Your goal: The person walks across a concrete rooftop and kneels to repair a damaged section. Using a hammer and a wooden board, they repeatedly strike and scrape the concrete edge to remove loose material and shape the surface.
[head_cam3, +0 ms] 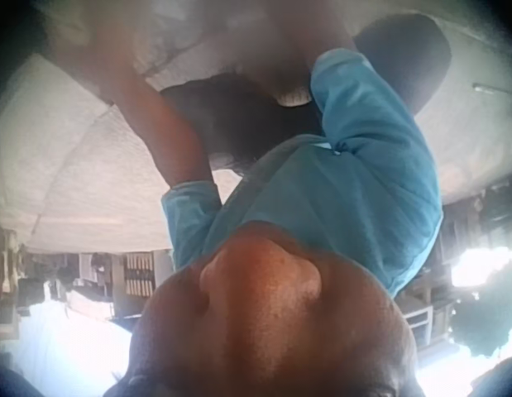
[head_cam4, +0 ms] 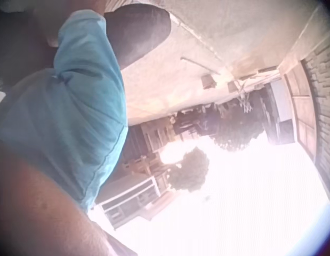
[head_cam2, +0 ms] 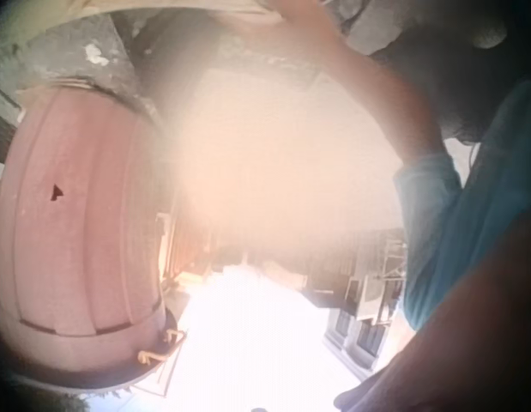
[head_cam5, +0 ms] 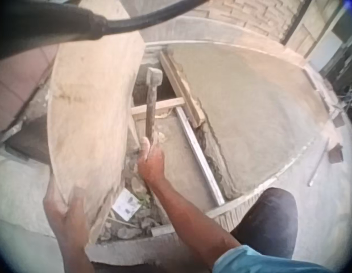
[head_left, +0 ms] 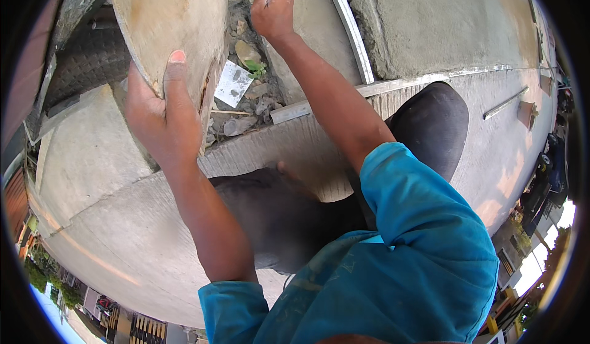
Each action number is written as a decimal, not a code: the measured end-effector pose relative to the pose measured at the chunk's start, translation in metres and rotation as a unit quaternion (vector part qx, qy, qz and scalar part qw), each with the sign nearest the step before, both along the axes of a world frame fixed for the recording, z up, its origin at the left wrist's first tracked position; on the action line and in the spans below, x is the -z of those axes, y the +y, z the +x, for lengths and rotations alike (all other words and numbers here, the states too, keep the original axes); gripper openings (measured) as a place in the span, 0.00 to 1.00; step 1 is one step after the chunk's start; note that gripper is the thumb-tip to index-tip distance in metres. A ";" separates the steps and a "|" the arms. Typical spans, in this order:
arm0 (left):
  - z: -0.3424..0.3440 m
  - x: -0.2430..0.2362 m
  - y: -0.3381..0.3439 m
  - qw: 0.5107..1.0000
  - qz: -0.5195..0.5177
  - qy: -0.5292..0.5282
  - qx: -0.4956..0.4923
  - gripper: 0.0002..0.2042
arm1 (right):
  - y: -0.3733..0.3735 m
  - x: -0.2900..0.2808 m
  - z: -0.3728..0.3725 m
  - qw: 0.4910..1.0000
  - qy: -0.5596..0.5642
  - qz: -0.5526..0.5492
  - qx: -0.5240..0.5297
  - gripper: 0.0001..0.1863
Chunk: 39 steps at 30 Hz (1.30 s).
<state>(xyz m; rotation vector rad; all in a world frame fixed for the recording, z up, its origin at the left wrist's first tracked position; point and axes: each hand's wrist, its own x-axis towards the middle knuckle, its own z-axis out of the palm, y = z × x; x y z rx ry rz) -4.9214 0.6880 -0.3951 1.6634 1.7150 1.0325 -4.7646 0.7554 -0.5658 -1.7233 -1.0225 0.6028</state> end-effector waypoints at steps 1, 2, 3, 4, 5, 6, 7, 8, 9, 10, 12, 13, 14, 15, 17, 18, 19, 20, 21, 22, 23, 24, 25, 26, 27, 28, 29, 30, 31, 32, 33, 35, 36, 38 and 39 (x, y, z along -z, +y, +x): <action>0.003 0.001 0.002 1.000 0.000 -0.010 0.003 0.20 | -0.007 0.026 -0.001 0.999 -0.018 -0.043 0.002 0.29; 0.004 0.004 0.003 1.000 -0.002 -0.020 0.004 0.20 | -0.014 0.051 -0.001 0.995 -0.035 -0.089 0.003 0.28; 0.004 0.006 0.003 1.000 -0.006 -0.029 0.008 0.20 | -0.018 0.071 0.002 0.986 -0.044 -0.154 -0.037 0.28; 0.005 0.006 0.004 1.000 -0.002 -0.029 0.012 0.20 | -0.014 0.089 0.009 0.973 -0.055 -0.212 -0.075 0.27; 0.004 0.007 0.007 1.000 0.004 -0.026 0.016 0.20 | -0.008 0.096 0.013 0.955 -0.064 -0.268 -0.113 0.26; 0.002 0.009 0.004 1.000 0.001 -0.018 0.010 0.20 | -0.006 0.088 0.009 0.965 -0.046 -0.238 -0.098 0.26; 0.000 0.008 0.001 1.000 -0.006 -0.010 0.003 0.20 | -0.001 0.067 0.006 0.974 -0.027 -0.210 -0.085 0.26; -0.001 0.005 -0.001 1.000 -0.012 -0.004 -0.001 0.19 | 0.002 0.044 0.003 0.981 -0.009 -0.183 -0.068 0.27; -0.002 0.003 0.000 1.000 -0.014 0.002 -0.006 0.19 | 0.006 0.019 0.000 0.992 0.006 -0.117 -0.050 0.27; -0.001 0.001 -0.001 1.000 -0.010 0.002 -0.010 0.19 | 0.007 -0.008 -0.002 0.998 0.020 -0.051 -0.032 0.28; 0.004 -0.001 -0.002 1.000 -0.004 -0.005 -0.007 0.19 | 0.006 -0.010 -0.001 1.000 0.018 0.010 0.005 0.29; 0.006 0.000 0.000 1.000 0.000 -0.015 -0.003 0.18 | 0.005 0.012 -0.002 1.000 0.005 0.004 0.019 0.28; 0.007 0.002 0.001 1.000 0.001 -0.023 0.001 0.18 | 0.001 0.035 -0.004 0.999 -0.006 -0.004 0.032 0.28; 0.009 0.002 0.001 0.999 0.001 -0.033 0.006 0.18 | -0.005 0.063 -0.001 0.995 -0.023 -0.093 -0.006 0.27; 0.007 0.004 0.005 1.000 0.005 -0.015 0.020 0.18 | -0.004 0.105 0.011 0.961 -0.061 -0.257 -0.077 0.26; 0.004 0.006 0.004 1.000 0.007 -0.002 0.014 0.18 | 0.002 0.096 0.008 0.970 -0.049 -0.224 -0.074 0.26; 0.003 0.005 0.000 1.000 -0.005 0.003 0.002 0.18 | 0.005 0.079 0.004 0.977 -0.033 -0.198 -0.070 0.26; 0.002 0.003 -0.003 1.000 -0.016 0.007 -0.008 0.18 | 0.009 0.060 0.001 0.983 -0.018 -0.170 -0.064 0.26; 0.002 0.002 -0.002 1.000 -0.019 0.008 -0.017 0.18 | 0.015 0.037 0.002 0.993 -0.022 -0.105 -0.042 0.26; 0.001 0.000 -0.002 1.000 -0.015 0.018 -0.018 0.18 | 0.018 0.013 0.001 0.999 -0.021 -0.039 -0.023 0.27; 0.002 0.000 -0.004 0.999 -0.015 0.026 -0.012 0.18 | 0.017 0.004 0.003 0.999 -0.023 0.022 0.003 0.28; 0.003 -0.001 -0.004 0.999 -0.012 0.034 -0.006 0.18 | 0.015 0.008 0.003 0.999 -0.016 0.029 0.017 0.28; 0.004 -0.001 -0.003 1.000 -0.006 0.022 -0.001 0.18 | 0.011 0.018 0.001 0.999 -0.010 0.034 0.030 0.29; 0.005 0.000 -0.002 1.000 0.001 0.010 0.005 0.18 | 0.005 0.028 -0.001 0.998 -0.004 0.040 0.044 0.29; 0.008 -0.001 -0.003 1.000 0.005 -0.006 0.015 0.18 | -0.003 0.054 0.003 0.998 -0.024 -0.064 -0.010 0.29; 0.011 0.001 -0.002 1.000 0.000 -0.012 0.021 0.18 | -0.007 0.089 0.014 0.984 -0.047 -0.165 -0.059 0.28; 0.010 0.004 0.001 1.000 -0.001 -0.016 0.024 0.18 | -0.004 0.106 0.020 0.957 -0.065 -0.260 -0.110 0.28; 0.007 0.007 0.002 1.000 -0.004 -0.014 0.021 0.18 | 0.002 0.099 0.016 0.965 -0.036 -0.243 -0.088 0.28; 0.006 0.007 -0.002 1.000 -0.011 -0.004 0.015 0.18 | 0.006 0.084 0.010 0.970 -0.005 -0.231 -0.070 0.28; 0.004 0.006 -0.004 1.000 -0.017 0.007 0.011 0.18 | 0.010 0.067 0.006 0.974 0.027 -0.218 -0.051 0.28; 0.001 0.005 -0.003 1.000 -0.019 0.015 0.006 0.18 | 0.014 0.041 0.004 0.988 0.025 -0.148 -0.029 0.28; 0.002 0.003 -0.006 1.000 -0.019 0.020 -0.004 0.18 | 0.012 -0.005 0.006 1.000 0.017 -0.006 0.021 0.29; 0.003 0.002 -0.008 0.999 -0.024 0.024 -0.007 0.18 | 0.010 -0.001 0.005 0.999 0.021 0.019 0.038 0.30; 0.004 0.000 -0.007 1.000 -0.018 0.016 -0.002 0.18 | 0.006 0.009 0.000 0.995 0.031 0.068 0.070 0.31; 0.007 0.000 -0.008 1.000 -0.017 0.007 0.005 0.18 | -0.001 0.042 0.004 0.999 -0.002 -0.041 0.020 0.31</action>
